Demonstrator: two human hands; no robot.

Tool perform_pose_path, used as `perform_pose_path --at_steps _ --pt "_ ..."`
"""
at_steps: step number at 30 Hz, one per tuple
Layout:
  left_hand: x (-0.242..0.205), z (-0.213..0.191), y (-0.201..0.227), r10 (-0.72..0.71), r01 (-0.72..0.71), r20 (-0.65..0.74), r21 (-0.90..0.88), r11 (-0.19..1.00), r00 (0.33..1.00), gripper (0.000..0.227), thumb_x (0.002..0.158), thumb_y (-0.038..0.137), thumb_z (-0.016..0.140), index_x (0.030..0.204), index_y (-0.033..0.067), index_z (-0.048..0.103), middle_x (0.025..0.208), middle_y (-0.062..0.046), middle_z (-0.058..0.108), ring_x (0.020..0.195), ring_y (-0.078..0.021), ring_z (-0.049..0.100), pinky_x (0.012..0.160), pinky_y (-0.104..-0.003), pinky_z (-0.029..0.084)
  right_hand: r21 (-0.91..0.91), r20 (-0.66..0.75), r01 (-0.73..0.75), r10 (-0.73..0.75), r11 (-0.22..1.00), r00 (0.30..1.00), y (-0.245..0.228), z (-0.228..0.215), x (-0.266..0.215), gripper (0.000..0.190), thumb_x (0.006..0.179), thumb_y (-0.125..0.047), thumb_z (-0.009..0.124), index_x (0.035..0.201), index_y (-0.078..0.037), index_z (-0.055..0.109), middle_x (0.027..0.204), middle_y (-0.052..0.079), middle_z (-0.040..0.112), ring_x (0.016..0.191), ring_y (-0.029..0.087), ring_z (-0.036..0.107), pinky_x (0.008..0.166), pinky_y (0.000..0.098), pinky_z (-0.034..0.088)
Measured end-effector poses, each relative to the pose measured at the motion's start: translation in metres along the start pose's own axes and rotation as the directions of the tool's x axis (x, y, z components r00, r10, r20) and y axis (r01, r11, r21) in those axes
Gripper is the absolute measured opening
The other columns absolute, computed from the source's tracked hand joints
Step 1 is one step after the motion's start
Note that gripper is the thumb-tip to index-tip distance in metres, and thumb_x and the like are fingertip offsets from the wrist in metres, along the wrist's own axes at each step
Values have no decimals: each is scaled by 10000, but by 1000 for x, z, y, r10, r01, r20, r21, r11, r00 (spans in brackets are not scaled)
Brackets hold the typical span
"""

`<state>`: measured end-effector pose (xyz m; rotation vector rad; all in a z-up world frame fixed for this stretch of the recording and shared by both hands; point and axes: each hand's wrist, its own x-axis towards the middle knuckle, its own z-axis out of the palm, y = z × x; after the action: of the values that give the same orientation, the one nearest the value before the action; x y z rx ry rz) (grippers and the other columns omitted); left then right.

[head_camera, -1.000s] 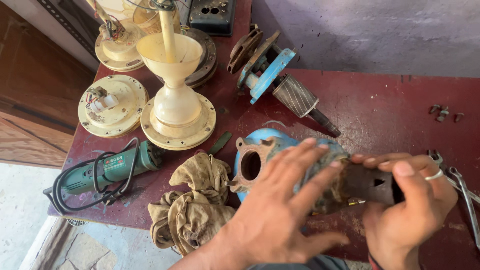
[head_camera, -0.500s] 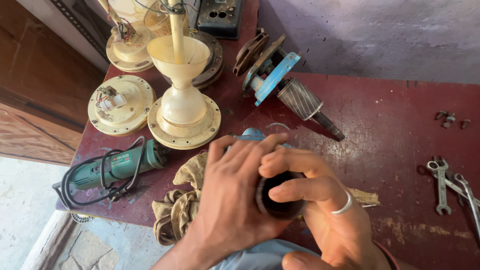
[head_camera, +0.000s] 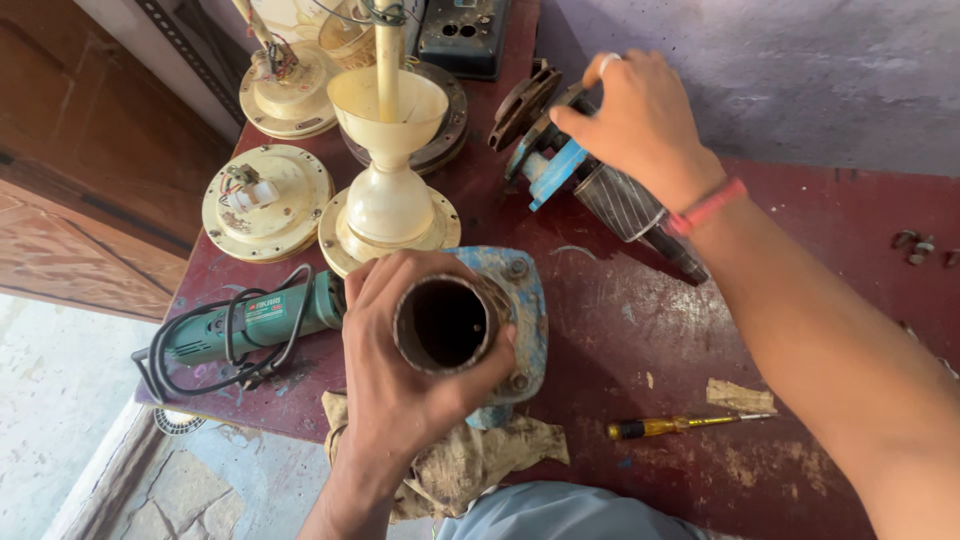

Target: The person inserts a cylindrical rotor into a blue motor housing, aligns the flange, and secures it by hand-tightening and then wrench-tightening bolts. The person uses a rag to wipe the housing and a wrench to tighten the fasteners.

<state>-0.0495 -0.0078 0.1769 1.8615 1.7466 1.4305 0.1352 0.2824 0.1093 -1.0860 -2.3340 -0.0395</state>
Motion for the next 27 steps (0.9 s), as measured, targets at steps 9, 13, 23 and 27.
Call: perform_pose_path --at_steps 9,13,23,27 --pt "2 -1 1 -41 42 -29 26 999 999 370 653 216 852 945 92 661 936 -22 695 932 -198 683 1011 -385 406 198 417 -633 520 749 746 24 58 51 688 843 -627 717 1070 22 708 952 179 733 915 322 735 836 432 549" --pt "-2 2 5 -56 57 -27 42 997 998 363 658 223 854 940 104 659 926 -13 688 927 -193 673 1007 -374 408 175 224 -502 463 847 858 14 59 25 493 866 -514 695 1083 -72 679 792 146 716 819 331 707 754 468 529" --pt "-11 7 12 6 -4 -29 63 998 1000 418 655 211 851 1000 93 645 1059 -59 696 1107 -232 677 1063 -425 410 182 -24 -253 261 950 965 -31 61 -11 303 944 -316 719 1076 -47 672 603 66 673 543 264 669 662 440 547" --pt "-14 7 15 27 -27 15 -2 1000 1000 417 680 195 849 1023 89 637 1209 -97 706 1193 -243 689 1211 -486 385 356 12 -214 224 910 974 -13 43 -20 481 994 -392 713 1273 -10 624 822 134 718 718 241 717 657 391 568"
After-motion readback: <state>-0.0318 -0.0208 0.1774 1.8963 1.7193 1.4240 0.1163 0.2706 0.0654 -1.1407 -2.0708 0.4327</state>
